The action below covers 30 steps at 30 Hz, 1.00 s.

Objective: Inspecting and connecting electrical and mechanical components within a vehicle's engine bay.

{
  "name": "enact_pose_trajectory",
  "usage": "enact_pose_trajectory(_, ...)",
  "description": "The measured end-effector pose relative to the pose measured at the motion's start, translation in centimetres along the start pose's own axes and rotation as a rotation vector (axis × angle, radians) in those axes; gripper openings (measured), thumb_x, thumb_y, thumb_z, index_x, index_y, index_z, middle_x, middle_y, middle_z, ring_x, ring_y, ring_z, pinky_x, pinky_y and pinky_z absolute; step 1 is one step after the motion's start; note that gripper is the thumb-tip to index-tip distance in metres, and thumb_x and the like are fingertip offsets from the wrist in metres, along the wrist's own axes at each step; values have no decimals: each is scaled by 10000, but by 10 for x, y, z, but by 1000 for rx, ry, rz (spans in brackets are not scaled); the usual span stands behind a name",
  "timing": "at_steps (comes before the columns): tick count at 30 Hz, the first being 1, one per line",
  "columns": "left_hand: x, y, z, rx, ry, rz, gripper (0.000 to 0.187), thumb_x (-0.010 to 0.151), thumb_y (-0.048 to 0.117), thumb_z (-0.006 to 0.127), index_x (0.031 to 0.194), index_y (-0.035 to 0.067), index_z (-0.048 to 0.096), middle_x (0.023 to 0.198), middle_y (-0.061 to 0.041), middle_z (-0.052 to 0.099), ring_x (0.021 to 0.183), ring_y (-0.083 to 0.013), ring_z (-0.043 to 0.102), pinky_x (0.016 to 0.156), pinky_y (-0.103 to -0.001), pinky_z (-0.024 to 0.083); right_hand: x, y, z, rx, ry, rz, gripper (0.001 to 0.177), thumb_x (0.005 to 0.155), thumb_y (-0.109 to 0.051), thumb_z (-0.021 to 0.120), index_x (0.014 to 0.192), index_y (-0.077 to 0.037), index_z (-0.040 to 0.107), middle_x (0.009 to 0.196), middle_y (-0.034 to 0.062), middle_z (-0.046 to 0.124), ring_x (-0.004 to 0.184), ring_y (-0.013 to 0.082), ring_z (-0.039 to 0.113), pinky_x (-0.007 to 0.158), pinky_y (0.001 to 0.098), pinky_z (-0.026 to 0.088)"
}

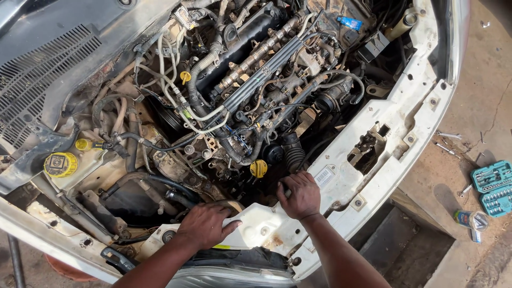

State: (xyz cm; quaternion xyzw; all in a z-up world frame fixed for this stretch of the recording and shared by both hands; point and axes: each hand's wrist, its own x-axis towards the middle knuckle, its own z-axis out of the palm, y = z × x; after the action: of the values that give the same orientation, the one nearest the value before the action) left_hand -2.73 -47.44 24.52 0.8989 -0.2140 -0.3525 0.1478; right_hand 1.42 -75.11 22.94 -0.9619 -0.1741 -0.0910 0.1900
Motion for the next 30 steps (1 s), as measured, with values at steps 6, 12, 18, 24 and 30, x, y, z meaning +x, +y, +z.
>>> enact_pose_trajectory(6, 4, -4, 6, -95, -45, -99, 616, 1049, 581, 330, 1168, 100, 696, 1060, -152, 737, 1020, -299, 706, 974, -477, 523, 4, -7, -4, 32, -11, 2, 138, 815, -211, 680, 794, -82, 722, 797, 97, 709, 831, 288, 681, 929, 411, 508)
enact_pose_trajectory(12, -2, -3, 7, -104, 0, -153, 564, 1054, 554, 329, 1187, 143, 690, 1094, -143, 737, 1050, -299, 687, 966, -472, 503, 1, -6, 3, 18, 29, -21, 141, 817, -214, 682, 799, -80, 722, 808, 100, 717, 851, 290, 695, 915, 407, 518)
enact_pose_trajectory(18, -1, -8, 15, -132, 95, -120, 582, 1053, 555, 340, 1166, 108, 695, 1127, -153, 717, 1065, -316, 668, 961, -480, 485, -5, 4, 17, -10, -9, -26, 136, 824, -198, 668, 771, -84, 721, 818, 99, 736, 855, 285, 705, 961, 395, 522)
enact_pose_trajectory(24, -5, -9, 18, -134, 77, -116, 637, 1068, 586, 302, 1173, 97, 696, 1041, -171, 708, 1000, -298, 648, 963, -482, 468, -7, 3, 25, -75, -60, 12, 188, 867, -239, 645, 793, -88, 728, 858, 102, 749, 889, 287, 709, 987, 385, 515)
enact_pose_trajectory(30, -13, -6, 7, -133, 0, -97, 665, 1092, 564, 242, 1179, 97, 708, 982, -172, 722, 928, -282, 689, 944, -461, 496, -8, -1, 22, -184, -82, 10, 214, 877, -269, 636, 817, -88, 734, 911, 102, 761, 967, 305, 700, 1010, 391, 495)
